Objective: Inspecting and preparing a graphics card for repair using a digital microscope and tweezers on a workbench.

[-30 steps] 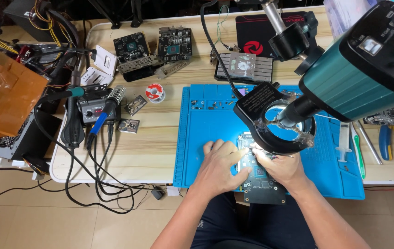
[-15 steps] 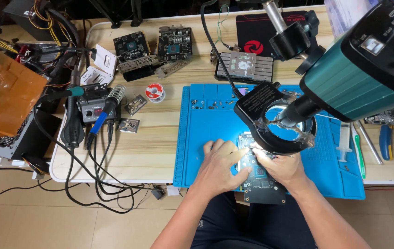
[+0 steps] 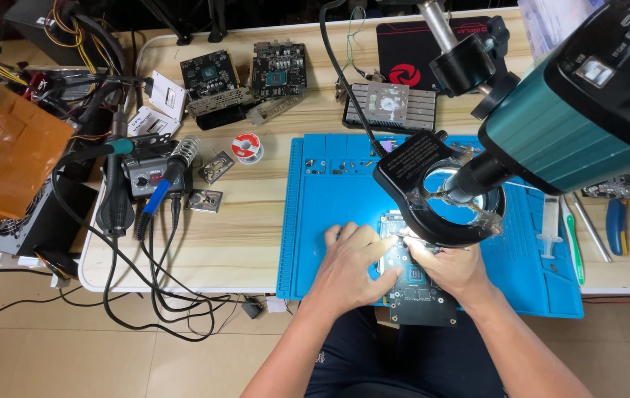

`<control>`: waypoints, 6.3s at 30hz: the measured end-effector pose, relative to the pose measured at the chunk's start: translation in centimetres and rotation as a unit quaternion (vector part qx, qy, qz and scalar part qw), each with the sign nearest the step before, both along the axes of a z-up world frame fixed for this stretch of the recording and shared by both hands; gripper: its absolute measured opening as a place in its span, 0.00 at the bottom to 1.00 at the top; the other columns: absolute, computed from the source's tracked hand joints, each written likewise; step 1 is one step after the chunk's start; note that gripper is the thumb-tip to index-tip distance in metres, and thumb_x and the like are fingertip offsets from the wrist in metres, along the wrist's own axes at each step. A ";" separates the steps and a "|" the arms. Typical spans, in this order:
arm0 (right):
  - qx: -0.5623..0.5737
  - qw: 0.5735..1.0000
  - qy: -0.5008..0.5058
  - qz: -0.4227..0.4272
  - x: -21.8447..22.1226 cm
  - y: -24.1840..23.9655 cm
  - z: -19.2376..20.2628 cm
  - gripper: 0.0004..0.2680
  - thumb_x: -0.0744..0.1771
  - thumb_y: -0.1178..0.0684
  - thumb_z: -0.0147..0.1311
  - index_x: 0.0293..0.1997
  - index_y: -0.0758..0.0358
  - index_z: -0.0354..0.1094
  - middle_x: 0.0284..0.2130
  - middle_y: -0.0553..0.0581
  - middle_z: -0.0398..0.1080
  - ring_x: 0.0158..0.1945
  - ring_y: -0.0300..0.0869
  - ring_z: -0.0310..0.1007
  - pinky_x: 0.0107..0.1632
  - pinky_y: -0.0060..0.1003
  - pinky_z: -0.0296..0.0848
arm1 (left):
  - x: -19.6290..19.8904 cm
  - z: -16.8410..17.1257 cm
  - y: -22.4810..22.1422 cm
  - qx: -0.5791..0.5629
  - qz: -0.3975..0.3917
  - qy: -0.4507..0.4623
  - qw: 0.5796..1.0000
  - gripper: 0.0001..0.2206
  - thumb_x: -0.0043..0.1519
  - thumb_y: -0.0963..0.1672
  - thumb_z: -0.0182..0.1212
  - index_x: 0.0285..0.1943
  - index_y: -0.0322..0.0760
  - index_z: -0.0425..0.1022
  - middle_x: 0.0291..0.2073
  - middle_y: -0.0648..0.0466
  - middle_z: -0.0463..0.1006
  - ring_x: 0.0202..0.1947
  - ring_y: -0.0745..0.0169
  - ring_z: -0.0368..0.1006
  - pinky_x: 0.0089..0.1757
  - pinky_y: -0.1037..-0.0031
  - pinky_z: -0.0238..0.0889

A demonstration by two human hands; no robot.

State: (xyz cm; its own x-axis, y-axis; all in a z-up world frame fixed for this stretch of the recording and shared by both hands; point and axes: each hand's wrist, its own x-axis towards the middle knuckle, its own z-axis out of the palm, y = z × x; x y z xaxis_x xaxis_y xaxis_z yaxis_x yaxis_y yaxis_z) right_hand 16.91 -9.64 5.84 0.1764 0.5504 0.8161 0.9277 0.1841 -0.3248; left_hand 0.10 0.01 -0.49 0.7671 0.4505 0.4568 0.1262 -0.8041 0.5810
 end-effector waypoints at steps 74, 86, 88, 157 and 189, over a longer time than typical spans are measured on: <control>-0.189 0.953 0.142 -0.190 5.2 -5.3 -1.7 0.10 0.74 0.64 0.45 0.54 0.77 0.75 0.38 0.73 0.69 0.47 0.70 0.70 0.60 0.60 0.73 | -0.5 -0.4 1.3 -0.271 0.089 -0.109 0.952 0.05 0.66 0.44 0.66 0.50 0.45 0.82 0.34 0.57 0.76 0.33 0.59 0.76 0.39 0.65 0.76; -0.176 0.965 0.097 -0.168 9.8 -6.3 -7.9 0.08 0.73 0.62 0.50 0.50 0.74 0.78 0.51 0.63 0.68 0.55 0.58 0.70 0.64 0.51 0.72 | -1.3 7.9 0.9 -0.196 0.111 -0.239 0.944 0.03 0.71 0.42 0.62 0.50 0.42 0.81 0.37 0.57 0.77 0.37 0.65 0.74 0.43 0.71 0.74; -0.194 0.960 0.111 -0.171 10.5 -6.5 -9.0 0.08 0.72 0.61 0.54 0.51 0.72 0.79 0.55 0.61 0.68 0.61 0.54 0.70 0.67 0.46 0.70 | -1.5 14.2 0.6 -0.109 0.029 -0.352 0.929 0.06 0.73 0.42 0.62 0.50 0.32 0.79 0.40 0.51 0.77 0.38 0.58 0.72 0.43 0.67 0.75; -0.177 0.961 0.128 -0.170 8.9 -6.2 -6.8 0.10 0.70 0.63 0.58 0.57 0.63 0.83 0.57 0.59 0.72 0.64 0.55 0.70 0.65 0.54 0.73 | 5.8 18.4 1.0 -0.105 -0.120 -0.269 0.950 0.09 0.79 0.49 0.55 0.55 0.45 0.77 0.33 0.60 0.75 0.34 0.65 0.66 0.39 0.69 0.60; -0.177 0.964 0.117 -0.161 10.1 -6.5 -8.5 0.09 0.72 0.55 0.56 0.58 0.55 0.81 0.51 0.57 0.71 0.59 0.55 0.75 0.71 0.52 0.68 | 5.6 18.2 1.2 -0.174 -0.158 -0.325 0.916 0.05 0.73 0.44 0.63 0.49 0.41 0.85 0.31 0.53 0.83 0.28 0.64 0.73 0.39 0.66 0.76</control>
